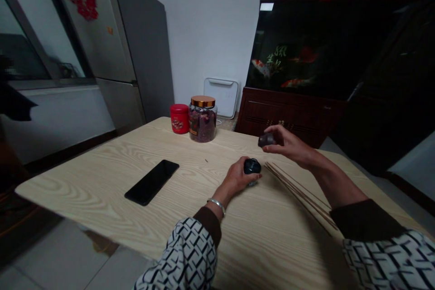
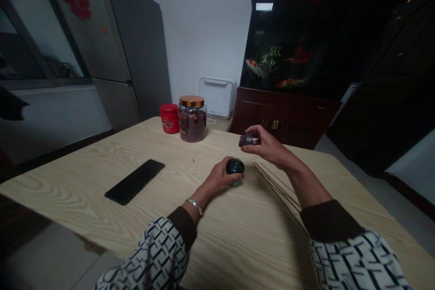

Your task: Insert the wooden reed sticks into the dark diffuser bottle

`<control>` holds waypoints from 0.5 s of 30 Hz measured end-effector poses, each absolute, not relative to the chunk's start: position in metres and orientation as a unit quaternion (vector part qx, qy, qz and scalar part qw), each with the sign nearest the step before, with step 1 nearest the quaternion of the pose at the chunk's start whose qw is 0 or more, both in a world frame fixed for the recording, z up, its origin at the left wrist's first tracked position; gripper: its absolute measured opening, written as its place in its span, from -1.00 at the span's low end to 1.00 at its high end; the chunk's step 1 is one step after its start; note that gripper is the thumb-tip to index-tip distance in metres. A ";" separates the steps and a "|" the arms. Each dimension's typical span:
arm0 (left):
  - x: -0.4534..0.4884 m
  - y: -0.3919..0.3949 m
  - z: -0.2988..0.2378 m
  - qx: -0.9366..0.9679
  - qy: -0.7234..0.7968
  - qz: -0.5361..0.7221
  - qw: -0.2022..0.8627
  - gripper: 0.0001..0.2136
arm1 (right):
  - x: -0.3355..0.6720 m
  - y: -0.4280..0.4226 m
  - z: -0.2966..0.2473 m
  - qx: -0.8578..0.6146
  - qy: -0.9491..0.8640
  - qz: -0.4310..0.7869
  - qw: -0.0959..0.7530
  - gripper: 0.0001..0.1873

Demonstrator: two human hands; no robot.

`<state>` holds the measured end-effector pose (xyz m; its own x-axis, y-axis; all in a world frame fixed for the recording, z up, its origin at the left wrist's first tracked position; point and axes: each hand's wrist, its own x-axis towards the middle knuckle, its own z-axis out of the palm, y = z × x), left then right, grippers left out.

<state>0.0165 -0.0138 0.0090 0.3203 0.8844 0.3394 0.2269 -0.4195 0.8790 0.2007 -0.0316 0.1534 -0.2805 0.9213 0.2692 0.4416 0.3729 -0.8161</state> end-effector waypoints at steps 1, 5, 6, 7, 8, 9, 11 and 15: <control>0.016 -0.014 0.009 0.720 0.384 0.438 0.378 -0.42 | 0.204 -0.041 0.144 -0.474 -0.706 0.326 0.412 -0.39; 0.017 -0.013 0.009 0.716 0.382 0.437 0.387 -0.43 | 0.213 -0.083 0.077 -0.521 -0.636 0.336 0.460 -0.50; 0.017 -0.013 0.008 0.714 0.384 0.438 0.390 -0.43 | 0.214 -0.093 0.058 -0.539 -0.620 0.340 0.459 -0.49; 0.017 -0.012 0.008 0.711 0.385 0.438 0.392 -0.43 | 0.214 -0.102 0.040 -0.550 -0.611 0.336 0.459 -0.49; 0.018 -0.012 0.007 0.709 0.387 0.440 0.393 -0.44 | 0.213 -0.110 0.025 -0.555 -0.615 0.328 0.454 -0.50; 0.018 -0.011 0.006 0.706 0.388 0.442 0.394 -0.44 | 0.212 -0.116 0.013 -0.558 -0.624 0.309 0.451 -0.51; 0.019 -0.011 0.004 0.705 0.385 0.445 0.395 -0.44 | 0.210 -0.125 -0.002 -0.560 -0.652 0.268 0.435 -0.55; 0.018 -0.010 0.004 0.709 0.377 0.448 0.394 -0.44 | 0.211 -0.133 -0.002 -0.562 -0.693 0.222 0.393 -0.59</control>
<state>0.0181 -0.0102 0.0037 0.3145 0.8871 0.3379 0.1815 -0.4056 0.8958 0.2111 -0.1331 -0.0021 -0.0594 0.9538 0.2944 0.6048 0.2690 -0.7495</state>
